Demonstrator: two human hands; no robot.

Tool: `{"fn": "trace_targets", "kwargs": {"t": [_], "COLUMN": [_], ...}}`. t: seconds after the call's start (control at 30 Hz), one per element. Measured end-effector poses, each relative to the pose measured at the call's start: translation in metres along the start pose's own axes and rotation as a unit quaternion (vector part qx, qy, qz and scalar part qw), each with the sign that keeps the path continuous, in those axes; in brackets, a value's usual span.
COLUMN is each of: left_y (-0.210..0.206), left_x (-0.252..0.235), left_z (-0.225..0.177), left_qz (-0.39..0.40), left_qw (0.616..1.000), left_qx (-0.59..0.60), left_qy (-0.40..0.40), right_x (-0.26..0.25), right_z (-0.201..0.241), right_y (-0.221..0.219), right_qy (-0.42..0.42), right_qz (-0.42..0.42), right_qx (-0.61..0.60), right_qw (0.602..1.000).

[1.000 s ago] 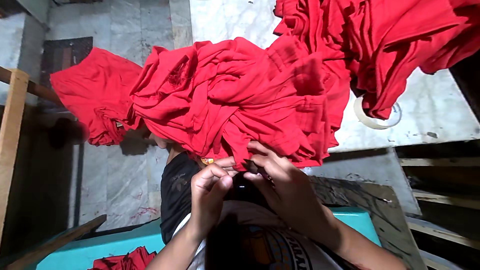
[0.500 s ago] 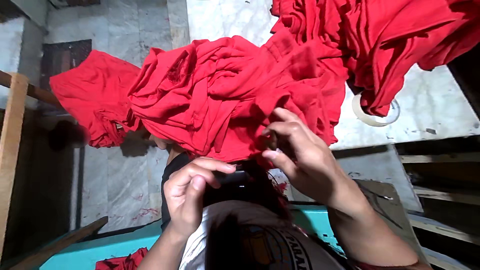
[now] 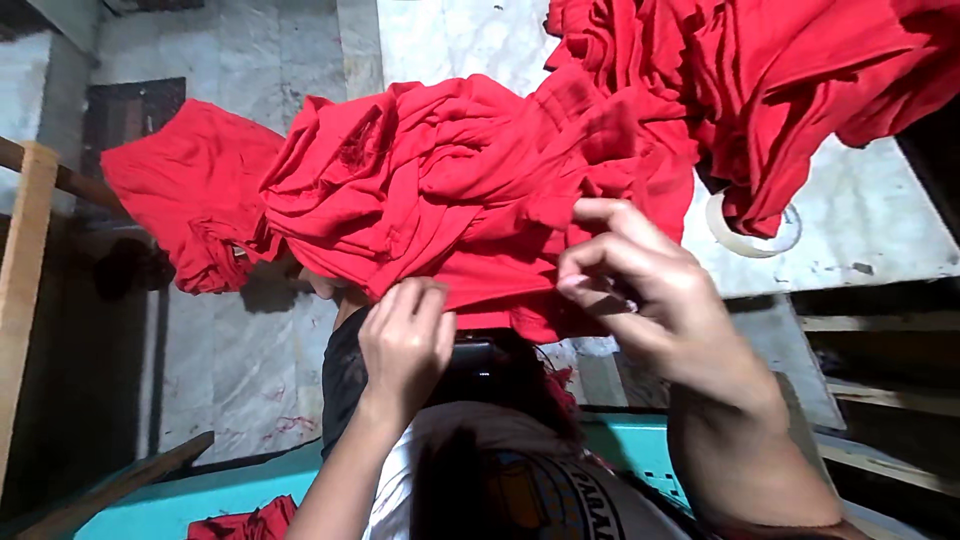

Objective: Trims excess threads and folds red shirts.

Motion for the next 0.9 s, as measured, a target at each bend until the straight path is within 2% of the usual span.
{"fn": "trace_targets", "kwargs": {"t": [0.07, 0.1, 0.13, 0.17, 0.2, 0.23, 0.27, 0.3, 0.33, 0.47, 0.5, 0.7, 0.8, 0.9], "left_y": [0.011, 0.014, 0.013, 0.009, 0.002, -0.004, -0.006, -0.006, -0.005, 0.009, 0.012, 0.029, 0.035, 0.036], "left_x": [-0.001, -0.002, -0.001, 0.0, 0.001, -0.001, -0.003, -0.005, -0.005, 0.003, 0.004, 0.011, 0.014, 0.016], "left_z": [0.008, 0.011, 0.013, 0.014, 0.012, 0.01, 0.009, 0.009, 0.01, 0.015, 0.015, 0.001, -0.005, -0.01], "left_qz": [-0.061, -0.092, -0.112, -0.113, -0.105, -0.101, -0.105, -0.11, -0.113, -0.117, -0.116, -0.06, -0.035, -0.03], "left_qw": [0.997, 0.988, 0.955, 0.879, 0.771, 0.668, 0.595, 0.571, 0.585, 0.755, 0.777, 0.823, 0.867, 0.894], "left_qx": [0.027, 0.109, 0.253, 0.432, 0.585, 0.689, 0.748, 0.765, 0.754, 0.596, 0.57, 0.547, 0.489, 0.444], "left_qy": [0.033, 0.06, 0.106, 0.169, 0.227, 0.263, 0.275, 0.278, 0.277, 0.247, 0.24, 0.138, 0.086, 0.051], "right_x": [-0.002, -0.004, -0.006, -0.009, -0.013, -0.016, -0.018, -0.018, -0.017, -0.004, 0.0, 0.022, 0.022, 0.021], "right_z": [-0.002, -0.003, -0.004, -0.004, -0.005, -0.005, -0.006, -0.007, -0.006, 0.005, 0.011, 0.037, 0.047, 0.051], "right_y": [0.009, 0.011, 0.009, 0.004, -0.004, -0.012, -0.021, -0.026, -0.028, -0.025, -0.026, -0.047, -0.056, -0.061], "right_qy": [-0.028, -0.035, -0.039, -0.039, -0.041, -0.048, -0.054, -0.052, -0.045, -0.041, -0.041, -0.001, 0.034, 0.046], "right_qz": [-0.028, -0.049, -0.07, -0.089, -0.1, -0.108, -0.111, -0.113, -0.114, -0.085, -0.082, -0.019, -0.035, -0.062], "right_qx": [-0.04, -0.038, -0.006, 0.051, 0.114, 0.168, 0.205, 0.233, 0.244, 0.174, 0.158, 0.108, 0.122, 0.135], "right_qw": [0.998, 0.997, 0.997, 0.994, 0.988, 0.979, 0.971, 0.964, 0.962, 0.98, 0.983, 0.994, 0.991, 0.988]}}
Point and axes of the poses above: each hand's wrist, its own x-axis away from the middle knuckle, its own y-axis out of the back of the hand, z = x × y, the point moved 6 cm from there along -x, towards the middle knuckle, and after that the axes turned 5 degrees about -y, right-handed, at the moved point
